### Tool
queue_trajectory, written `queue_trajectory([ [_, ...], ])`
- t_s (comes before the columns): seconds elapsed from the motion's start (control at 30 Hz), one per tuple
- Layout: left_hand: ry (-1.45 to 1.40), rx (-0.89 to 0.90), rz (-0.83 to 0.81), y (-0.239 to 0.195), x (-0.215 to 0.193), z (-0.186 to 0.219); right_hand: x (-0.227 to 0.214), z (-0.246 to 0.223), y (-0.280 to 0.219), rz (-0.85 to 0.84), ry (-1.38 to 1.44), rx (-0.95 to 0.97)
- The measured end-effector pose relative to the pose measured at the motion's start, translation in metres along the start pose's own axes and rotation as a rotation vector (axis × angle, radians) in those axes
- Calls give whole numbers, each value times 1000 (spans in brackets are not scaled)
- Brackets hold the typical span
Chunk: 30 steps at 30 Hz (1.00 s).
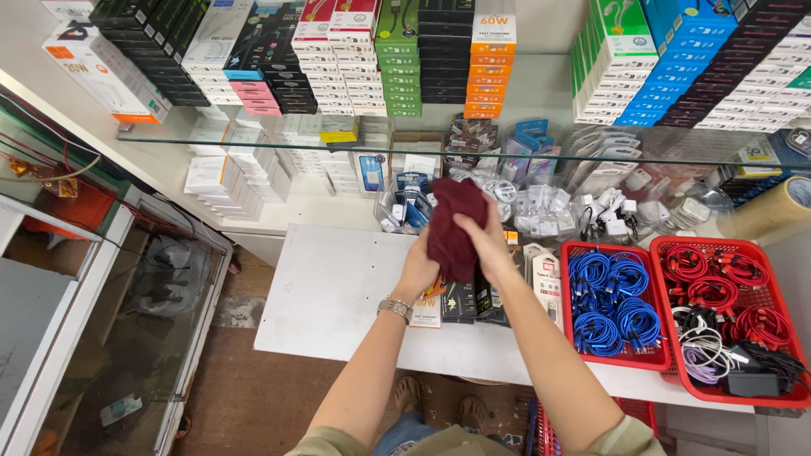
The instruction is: The person wipes the surfaces of various product boxes with a maroon cloth and places them on a glass shelf. The person handles orange, white, black, green, and blue boxes one at a time, wiping each before stacking them on the shelf.
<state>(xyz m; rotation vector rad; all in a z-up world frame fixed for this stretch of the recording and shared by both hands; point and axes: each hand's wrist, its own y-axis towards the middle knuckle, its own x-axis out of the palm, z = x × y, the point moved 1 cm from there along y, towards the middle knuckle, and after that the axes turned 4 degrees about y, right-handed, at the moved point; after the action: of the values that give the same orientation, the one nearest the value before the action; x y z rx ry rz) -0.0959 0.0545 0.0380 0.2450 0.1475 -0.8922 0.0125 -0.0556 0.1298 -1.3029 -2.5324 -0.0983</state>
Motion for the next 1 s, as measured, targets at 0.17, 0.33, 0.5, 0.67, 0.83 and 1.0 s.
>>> queue_trajectory([
  [0.17, -201, -42, 15, -15, -7, 49, 28, 19, 3, 28, -88, -135],
  [0.33, -162, -36, -19, -29, -28, 60, 3, 11, 20, 128, 202, -5],
  [0.5, -163, 42, 8, -22, -34, 58, 8, 14, 18, 145, 252, 81],
  [0.67, -315, -61, -13, -26, -39, 53, 27, 10, 11, 120, 192, -57],
  [0.83, -694, -162, 46, -21, -46, 57, 47, 7, -2, 38, 76, 38],
  [1.0, -976, -184, 251, 0, -87, 53, 55, 30, -41, -147, -312, -263],
])
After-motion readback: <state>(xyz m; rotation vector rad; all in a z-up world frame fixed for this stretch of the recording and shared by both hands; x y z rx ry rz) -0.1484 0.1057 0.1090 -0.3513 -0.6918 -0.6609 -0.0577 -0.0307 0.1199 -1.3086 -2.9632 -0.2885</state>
